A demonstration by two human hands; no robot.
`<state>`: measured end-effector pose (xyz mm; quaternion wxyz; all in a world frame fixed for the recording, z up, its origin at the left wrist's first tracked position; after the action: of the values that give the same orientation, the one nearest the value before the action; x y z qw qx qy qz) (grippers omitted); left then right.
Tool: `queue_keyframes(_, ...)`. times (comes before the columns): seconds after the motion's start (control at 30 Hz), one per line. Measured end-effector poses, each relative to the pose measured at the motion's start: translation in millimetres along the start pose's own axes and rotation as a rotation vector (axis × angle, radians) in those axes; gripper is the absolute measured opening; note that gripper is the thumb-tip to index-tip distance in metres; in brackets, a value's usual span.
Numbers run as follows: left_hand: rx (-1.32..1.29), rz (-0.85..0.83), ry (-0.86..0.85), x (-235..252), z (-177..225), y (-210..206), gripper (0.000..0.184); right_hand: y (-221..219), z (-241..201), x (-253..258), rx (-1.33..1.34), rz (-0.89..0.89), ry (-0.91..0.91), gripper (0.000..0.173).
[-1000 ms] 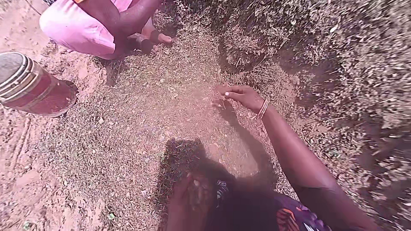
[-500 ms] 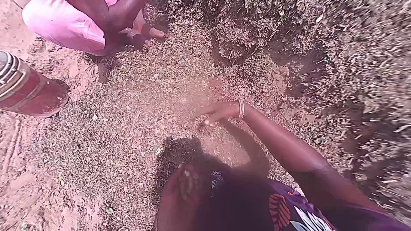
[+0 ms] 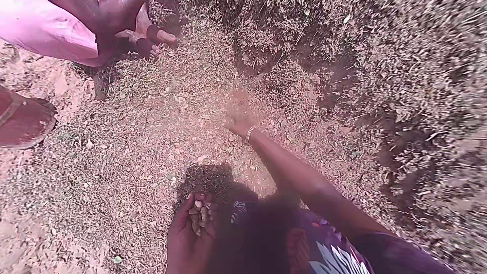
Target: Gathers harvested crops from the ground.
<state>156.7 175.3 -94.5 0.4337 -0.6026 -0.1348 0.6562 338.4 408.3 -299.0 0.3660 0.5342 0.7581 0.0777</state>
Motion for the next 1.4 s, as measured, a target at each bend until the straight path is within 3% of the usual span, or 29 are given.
queue_keyframes(0.07,0.009,0.012,-0.006,0,-1,0,0.054,5,-13,-13,0.107,-0.167,0.092,0.075)
queue_keyframes(0.17,0.009,0.015,0.012,4,2,3,0.053,59,-22,-54,0.096,-0.503,0.257,0.05)
queue_keyframes(0.23,-0.013,0.015,-0.001,2,7,6,0.049,94,-18,-78,0.049,-0.623,0.27,0.03)
queue_keyframes(0.3,-0.025,-0.009,-0.022,2,14,6,0.047,127,-4,-79,0.015,-0.532,0.236,0.024)
queue_keyframes(0.37,-0.023,-0.011,-0.029,3,19,6,0.048,150,11,-59,-0.098,-0.223,0.167,0.023)
queue_keyframes(0.43,-0.022,0.003,-0.015,3,20,7,0.05,157,28,-24,-0.154,-0.008,0.148,0.029)
queue_keyframes(0.5,-0.004,0.017,-0.017,4,18,6,0.051,145,34,8,-0.086,0.052,0.184,0.033)
queue_keyframes(0.63,0.094,0.01,-0.05,1,13,1,0.057,65,15,46,0.058,-0.052,0.169,0.055)
queue_keyframes(0.7,0.115,0.011,-0.054,-1,13,0,0.057,26,-2,34,0.034,-0.117,0.172,0.065)
queue_keyframes(0.8,0.102,0.018,-0.054,0,15,1,0.057,31,-12,-7,0.113,-0.334,0.211,0.065)
queue_keyframes(0.93,0.058,0.005,-0.059,2,22,9,0.052,77,14,-50,-0.055,-0.567,0.196,0.037)
queue_keyframes(1.0,0.0,-0.023,-0.046,3,24,11,0.045,105,31,-62,-0.277,-0.516,0.153,0.024)
queue_keyframes(1.07,0.033,-0.014,-0.06,2,24,8,0.049,129,43,-72,-0.475,-0.287,0.042,0.025)
queue_keyframes(1.13,0.067,-0.009,-0.054,2,23,4,0.055,147,63,-79,-0.485,-0.002,-0.05,0.03)
queue_keyframes(1.2,0.084,-0.004,-0.043,1,22,2,0.058,158,72,-90,-0.428,0.148,-0.072,0.03)
queue_keyframes(1.27,0.097,0.01,-0.046,-1,22,1,0.061,159,71,-101,-0.384,0.138,-0.075,0.024)
queue_keyframes(1.4,0.13,0.017,-0.063,-1,20,-1,0.06,134,68,-106,-0.432,-0.126,-0.069,0.019)
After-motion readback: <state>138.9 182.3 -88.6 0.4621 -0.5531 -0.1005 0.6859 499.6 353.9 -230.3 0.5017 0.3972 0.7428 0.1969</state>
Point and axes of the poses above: each hand's wrist, its own x-axis towards the middle knuckle, its own y-axis out of the back of the hand, z = x × y, the point moved 1 cm from there along x, towards the middle knuckle, and after that the axes turned 2 degrees about y, right-handed, at the moved point
